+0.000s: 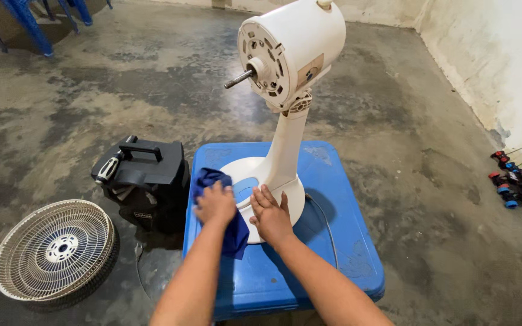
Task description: The person wipes the base of a white pedestal fan with a blue cloth, then attaches the front fan cage and secures it with a nut. The task involves cleaning and reassembling the fan components.
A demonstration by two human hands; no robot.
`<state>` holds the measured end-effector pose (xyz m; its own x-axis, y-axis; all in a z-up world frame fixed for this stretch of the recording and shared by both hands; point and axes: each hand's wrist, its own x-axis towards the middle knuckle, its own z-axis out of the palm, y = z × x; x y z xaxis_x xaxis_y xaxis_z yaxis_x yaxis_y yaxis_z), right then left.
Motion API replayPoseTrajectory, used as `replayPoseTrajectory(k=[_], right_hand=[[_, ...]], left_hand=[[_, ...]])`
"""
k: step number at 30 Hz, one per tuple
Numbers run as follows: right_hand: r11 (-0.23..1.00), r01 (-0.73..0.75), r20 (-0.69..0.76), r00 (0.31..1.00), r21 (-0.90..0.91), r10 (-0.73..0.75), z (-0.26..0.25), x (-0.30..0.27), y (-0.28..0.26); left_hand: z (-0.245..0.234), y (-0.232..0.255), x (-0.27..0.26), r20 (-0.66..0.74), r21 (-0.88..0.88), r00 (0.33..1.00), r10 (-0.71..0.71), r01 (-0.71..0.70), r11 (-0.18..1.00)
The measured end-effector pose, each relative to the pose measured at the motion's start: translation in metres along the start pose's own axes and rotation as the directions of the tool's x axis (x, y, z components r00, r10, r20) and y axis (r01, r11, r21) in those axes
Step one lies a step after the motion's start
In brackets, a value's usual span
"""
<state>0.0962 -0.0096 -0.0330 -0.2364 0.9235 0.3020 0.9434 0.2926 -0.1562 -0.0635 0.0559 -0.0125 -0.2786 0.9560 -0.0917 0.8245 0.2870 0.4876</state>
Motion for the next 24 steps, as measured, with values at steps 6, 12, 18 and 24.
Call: replayPoseTrajectory(k=[6,12,18,24], right_hand=[[1.000,0.007,-0.035,0.999,-0.012,-0.007,0.001,-0.002,0.000],[0.999,-0.031,0.029,0.999,0.034,0.030,-0.007,0.000,-0.003],[0.999,-0.045,0.052,0.998,0.017,0.044,-0.008,0.004,-0.006],[0.998,-0.055,0.063,0.997,0.020,0.054,-0.006,0.004,-0.006]], left_hand=[[0.024,-0.006,-0.045,-0.336,0.114,0.782,0.526,-0.520,0.846],[-0.009,-0.046,-0.024,-0.098,-0.075,0.947,0.305,-0.312,0.947],[0.005,-0.013,-0.019,-0.066,-0.088,0.985,0.162,-0.168,0.982],[0.012,-0.043,-0.048,-0.268,-0.025,0.796,0.543,-0.569,0.822]])
